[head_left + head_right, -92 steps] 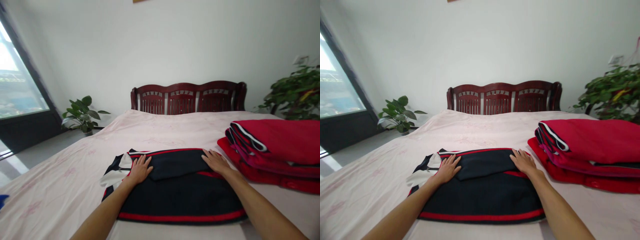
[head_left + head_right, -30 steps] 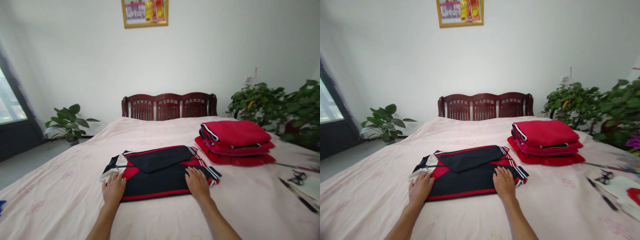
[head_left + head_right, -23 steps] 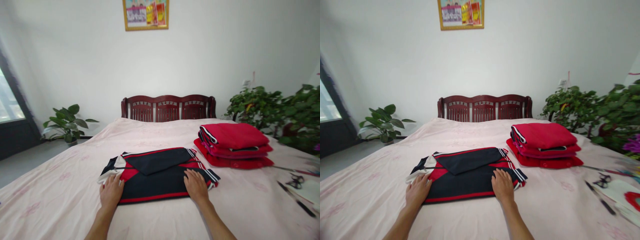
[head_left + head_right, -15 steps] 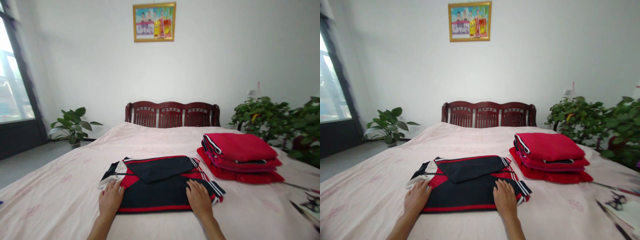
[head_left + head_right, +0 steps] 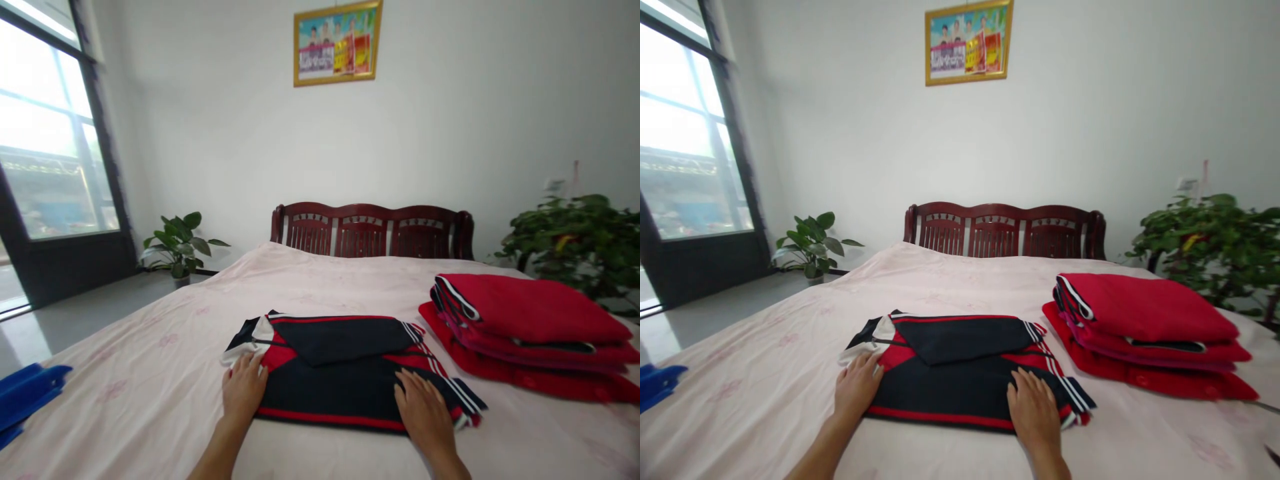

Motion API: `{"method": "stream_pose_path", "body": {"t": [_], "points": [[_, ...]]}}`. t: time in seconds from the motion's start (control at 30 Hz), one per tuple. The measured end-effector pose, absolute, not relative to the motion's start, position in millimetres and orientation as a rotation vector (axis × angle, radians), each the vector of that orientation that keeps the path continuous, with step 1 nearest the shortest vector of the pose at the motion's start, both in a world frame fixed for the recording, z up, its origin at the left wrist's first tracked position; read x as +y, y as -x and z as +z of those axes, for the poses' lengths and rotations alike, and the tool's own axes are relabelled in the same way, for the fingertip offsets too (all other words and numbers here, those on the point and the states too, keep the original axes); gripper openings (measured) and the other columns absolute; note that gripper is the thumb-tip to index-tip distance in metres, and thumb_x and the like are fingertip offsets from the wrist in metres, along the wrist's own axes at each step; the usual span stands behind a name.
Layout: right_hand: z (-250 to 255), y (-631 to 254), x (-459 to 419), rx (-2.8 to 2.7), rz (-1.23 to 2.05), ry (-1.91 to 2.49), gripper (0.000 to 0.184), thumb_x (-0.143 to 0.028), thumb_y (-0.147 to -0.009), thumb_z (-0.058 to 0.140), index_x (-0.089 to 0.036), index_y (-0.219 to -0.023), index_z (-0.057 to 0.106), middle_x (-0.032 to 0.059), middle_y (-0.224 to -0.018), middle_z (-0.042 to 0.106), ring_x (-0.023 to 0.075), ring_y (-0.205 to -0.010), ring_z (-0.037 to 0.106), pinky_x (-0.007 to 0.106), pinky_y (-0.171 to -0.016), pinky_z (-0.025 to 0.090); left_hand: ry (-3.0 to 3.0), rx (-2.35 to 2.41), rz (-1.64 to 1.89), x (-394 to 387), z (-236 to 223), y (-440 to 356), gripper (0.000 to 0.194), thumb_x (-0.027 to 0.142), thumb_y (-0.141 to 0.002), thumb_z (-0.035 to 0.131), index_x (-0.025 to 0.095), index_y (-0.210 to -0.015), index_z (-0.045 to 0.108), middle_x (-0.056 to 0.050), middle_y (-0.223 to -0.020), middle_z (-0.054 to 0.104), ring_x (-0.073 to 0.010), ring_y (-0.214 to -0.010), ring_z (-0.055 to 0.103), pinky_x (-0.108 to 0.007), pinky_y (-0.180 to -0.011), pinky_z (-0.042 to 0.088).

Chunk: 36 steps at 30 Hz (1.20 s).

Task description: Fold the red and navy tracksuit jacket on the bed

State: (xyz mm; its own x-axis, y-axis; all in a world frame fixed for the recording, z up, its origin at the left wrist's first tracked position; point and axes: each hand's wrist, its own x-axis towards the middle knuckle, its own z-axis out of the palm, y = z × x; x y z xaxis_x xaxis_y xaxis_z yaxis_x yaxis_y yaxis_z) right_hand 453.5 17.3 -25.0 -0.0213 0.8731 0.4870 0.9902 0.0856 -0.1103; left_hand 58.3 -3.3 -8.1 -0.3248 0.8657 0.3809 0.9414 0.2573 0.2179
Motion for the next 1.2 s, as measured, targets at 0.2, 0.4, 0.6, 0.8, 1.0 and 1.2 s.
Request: {"method": "stream_pose_path", "body": {"t": [0.2, 0.4, 0.6, 0.8, 1.0, 1.2], "points": [[-27.1, -455.0, 19.2, -1.954, -0.386, 1.813, 0.045, -0.032, -0.093, 0.04, -0.015, -0.122, 0.069, 0.0101, -0.131, 0.066, 0.0283, -0.124, 0.059, 0.047, -0.109, 0.038, 1.69, -2.342, -0.66, -4.0, -6.4, -59.5, 0.037, 0.03, -0.094, 0.045, 0.028, -0.126, 0.064, -0.006, -0.135, 0.062, -0.0243, -0.125, 0.054, -0.042, -0.1, 0.037], [-27.0, -456.7, 20.0, -1.959, -0.377, 1.794, 0.046, -0.033, -0.092, 0.039, -0.014, -0.122, 0.069, 0.0112, -0.13, 0.067, 0.029, -0.123, 0.059, 0.047, -0.109, 0.039, 1.703, -2.343, -0.676, -3.7, -6.6, -58.7, 0.036, 0.032, -0.094, 0.046, 0.028, -0.124, 0.065, -0.007, -0.134, 0.062, -0.0245, -0.124, 0.054, -0.041, -0.1, 0.037], [-26.0, -456.0, 19.6, -1.957, -0.353, 1.805, 0.045, -0.033, -0.092, 0.04, -0.015, -0.121, 0.069, 0.0111, -0.13, 0.067, 0.0288, -0.123, 0.059, 0.047, -0.109, 0.039, 1.697, -2.341, -0.683, -3.6, -6.2, -58.5, 0.035, 0.032, -0.094, 0.046, 0.028, -0.122, 0.065, -0.007, -0.133, 0.063, -0.0246, -0.124, 0.054, -0.041, -0.1, 0.037], [-27.7, -455.6, 20.5, -1.954, -0.376, 1.803, 0.044, -0.033, -0.092, 0.04, -0.016, -0.121, 0.069, 0.0104, -0.13, 0.067, 0.0284, -0.122, 0.06, 0.047, -0.109, 0.039, 1.699, -2.366, -0.686, -4.3, -4.2, -58.7, 0.034, 0.032, -0.094, 0.046, 0.028, -0.122, 0.066, -0.006, -0.133, 0.063, -0.024, -0.124, 0.054, -0.04, -0.099, 0.038], [-28.4, -457.5, 21.2, -1.952, -0.344, 1.791, 0.044, -0.034, -0.091, 0.041, -0.016, -0.12, 0.069, 0.0105, -0.13, 0.067, 0.0279, -0.122, 0.06, 0.047, -0.11, 0.038, 1.704, -2.382, -0.691, -3.5, -4.7, -58.0, 0.035, 0.032, -0.094, 0.047, 0.028, -0.123, 0.065, -0.006, -0.133, 0.063, -0.0238, -0.123, 0.055, -0.04, -0.1, 0.037], [-28.6, -456.7, 20.5, -1.953, -0.369, 1.805, 0.045, -0.033, -0.092, 0.039, -0.017, -0.122, 0.068, 0.0105, -0.13, 0.067, 0.0276, -0.123, 0.059, 0.046, -0.11, 0.038, 1.7, -2.383, -0.7, -4.0, -5.0, -57.2, 0.036, 0.032, -0.093, 0.045, 0.029, -0.123, 0.065, -0.005, -0.134, 0.063, -0.0237, -0.124, 0.054, -0.04, -0.102, 0.038]]}}
